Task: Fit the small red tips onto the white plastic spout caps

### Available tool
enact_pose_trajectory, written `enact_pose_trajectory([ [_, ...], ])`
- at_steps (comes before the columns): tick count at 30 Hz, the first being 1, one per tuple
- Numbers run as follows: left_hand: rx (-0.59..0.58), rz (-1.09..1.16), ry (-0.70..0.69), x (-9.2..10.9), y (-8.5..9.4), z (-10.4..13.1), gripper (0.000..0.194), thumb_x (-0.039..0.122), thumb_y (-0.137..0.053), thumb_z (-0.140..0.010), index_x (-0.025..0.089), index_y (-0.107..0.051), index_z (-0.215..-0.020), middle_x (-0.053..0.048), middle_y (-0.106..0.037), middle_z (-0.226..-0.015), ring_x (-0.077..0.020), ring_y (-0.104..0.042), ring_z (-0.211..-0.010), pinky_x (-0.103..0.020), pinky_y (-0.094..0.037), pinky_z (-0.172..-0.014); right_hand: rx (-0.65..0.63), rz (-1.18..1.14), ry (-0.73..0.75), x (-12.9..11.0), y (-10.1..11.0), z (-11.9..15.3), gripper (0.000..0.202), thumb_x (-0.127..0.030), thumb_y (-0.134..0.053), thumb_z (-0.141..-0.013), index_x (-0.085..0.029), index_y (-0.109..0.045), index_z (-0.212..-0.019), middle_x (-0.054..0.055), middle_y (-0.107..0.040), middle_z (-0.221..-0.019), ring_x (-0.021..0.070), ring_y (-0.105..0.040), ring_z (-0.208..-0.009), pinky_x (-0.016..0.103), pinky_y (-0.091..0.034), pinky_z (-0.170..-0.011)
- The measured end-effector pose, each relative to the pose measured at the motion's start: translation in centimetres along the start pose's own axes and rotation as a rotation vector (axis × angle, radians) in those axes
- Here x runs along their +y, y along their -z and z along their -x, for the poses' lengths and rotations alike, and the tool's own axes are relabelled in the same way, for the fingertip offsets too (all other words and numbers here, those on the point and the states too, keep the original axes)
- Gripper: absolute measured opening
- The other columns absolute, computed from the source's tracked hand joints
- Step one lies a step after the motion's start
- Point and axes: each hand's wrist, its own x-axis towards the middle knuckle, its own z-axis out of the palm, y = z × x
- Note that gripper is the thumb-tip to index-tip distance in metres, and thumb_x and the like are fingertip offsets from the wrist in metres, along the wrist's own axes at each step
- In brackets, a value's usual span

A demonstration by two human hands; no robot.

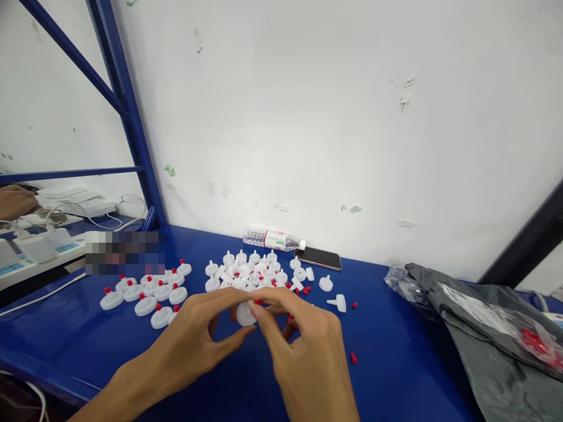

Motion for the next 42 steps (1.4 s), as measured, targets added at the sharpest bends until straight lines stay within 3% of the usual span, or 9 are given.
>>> enact_pose_trajectory([
  [8, 0.027, 0.013, 0.001, 0.1, 0.3, 0.0, 0.028, 0.019, -0.067, -0.087, 0.027, -0.069, -0.114, 0.003, -0.076, -0.1, -0.0131, -0.064, -0.074, -0.027, -0.051, -0.076, 0.006, 0.097, 0.013, 0.1, -0.7, 0.2, 0.02, -0.026, -0.065, -0.092, -0.032, -0.081, -0.102, -0.003, -0.081, -0.089, 0.0153, -0.077, -0.072, 0.018, -0.057, -0.06],
  [13, -0.026, 0.015, 0.011, 0.5, 0.9, 0.2, 0.015, 0.014, -0.066, -0.086, 0.025, -0.069, -0.097, 0.005, -0.073, -0.09, -0.013, -0.064, -0.079, -0.025, -0.048, -0.074, 0.006, 0.131, 0.05, 0.3, -1.0, 0.4, 0.018, -0.027, -0.067, -0.091, -0.031, -0.082, -0.098, -0.003, -0.081, -0.084, 0.0145, -0.071, -0.058, 0.021, -0.058, -0.057],
  [18, -0.076, -0.042, 0.069, 0.7, 1.0, 0.3, 0.011, 0.019, -0.07, -0.083, 0.025, -0.068, -0.092, 0.005, -0.072, -0.083, -0.0148, -0.064, -0.075, -0.028, -0.045, -0.071, -0.047, 0.135, 0.094, 0.8, -1.5, 0.5, 0.023, -0.028, -0.061, -0.094, -0.031, -0.083, -0.099, 0.001, -0.081, -0.098, 0.0186, -0.075, -0.072, 0.025, -0.061, -0.065],
  [21, -0.085, 0.019, 0.128, 0.9, 0.8, 0.3, 0.034, 0.024, -0.069, -0.086, 0.031, -0.064, -0.119, 0.007, -0.075, -0.088, -0.0145, -0.063, -0.07, -0.028, -0.045, -0.069, -0.07, 0.133, 0.062, 0.9, -1.6, 0.3, 0.025, -0.027, -0.063, -0.092, -0.034, -0.081, -0.108, -0.001, -0.081, -0.096, 0.0172, -0.075, -0.067, 0.025, -0.061, -0.065],
  [25, -0.084, 0.098, 0.168, 0.8, 0.4, 0.4, 0.073, 0.019, -0.065, -0.085, 0.036, -0.037, -0.15, 0.008, -0.077, -0.103, -0.0147, -0.064, -0.069, -0.028, -0.047, -0.069, -0.102, 0.073, -0.053, 0.7, -1.7, 0.1, 0.039, -0.023, -0.064, -0.087, -0.035, -0.071, -0.124, -0.003, -0.081, -0.086, 0.0164, -0.075, -0.061, 0.022, -0.057, -0.053],
  [29, -0.142, -0.016, 0.187, 0.3, 0.1, 0.7, 0.033, 0.017, -0.065, -0.083, 0.029, -0.068, -0.114, 0.001, -0.074, -0.102, -0.0204, -0.066, -0.089, -0.034, -0.049, -0.083, -0.183, 0.125, -0.118, 1.1, -2.1, 0.3, 0.048, -0.019, -0.065, -0.085, -0.035, -0.064, -0.13, -0.005, -0.081, -0.087, 0.0165, -0.076, -0.066, 0.023, -0.056, -0.057],
  [31, -0.206, -0.041, 0.219, -0.1, -0.1, 1.0, 0.021, 0.017, -0.068, -0.08, 0.025, -0.071, -0.099, -0.001, -0.073, -0.099, -0.0229, -0.065, -0.098, -0.036, -0.05, -0.085, -0.277, 0.202, -0.13, 1.6, -2.5, 0.6, 0.054, -0.012, -0.065, -0.082, -0.037, -0.062, -0.13, -0.007, -0.08, -0.086, 0.0178, -0.077, -0.07, 0.025, -0.056, -0.061],
  [35, -0.306, -0.041, 0.231, -0.8, -1.1, 1.6, 0.024, 0.013, -0.074, -0.077, 0.025, -0.07, -0.098, -0.002, -0.069, -0.108, -0.0212, -0.063, -0.105, -0.033, -0.052, -0.089, -0.434, 0.393, -0.089, 2.5, -3.3, 1.0, 0.055, -0.006, -0.063, -0.077, -0.037, -0.067, -0.122, -0.008, -0.079, -0.08, 0.0214, -0.077, -0.074, 0.026, -0.051, -0.058],
  [42, -0.33, -0.135, 0.186, -2.3, -0.7, 1.6, 0.06, 0.029, -0.089, -0.07, 0.03, -0.066, -0.125, -0.003, -0.07, -0.116, -0.0242, -0.065, -0.109, -0.035, -0.056, -0.09, -0.371, 0.508, -0.001, 3.1, -2.5, 1.4, 0.059, -0.008, -0.069, -0.07, -0.04, -0.07, -0.12, -0.007, -0.08, -0.086, 0.0201, -0.075, -0.065, 0.025, -0.048, -0.054],
])
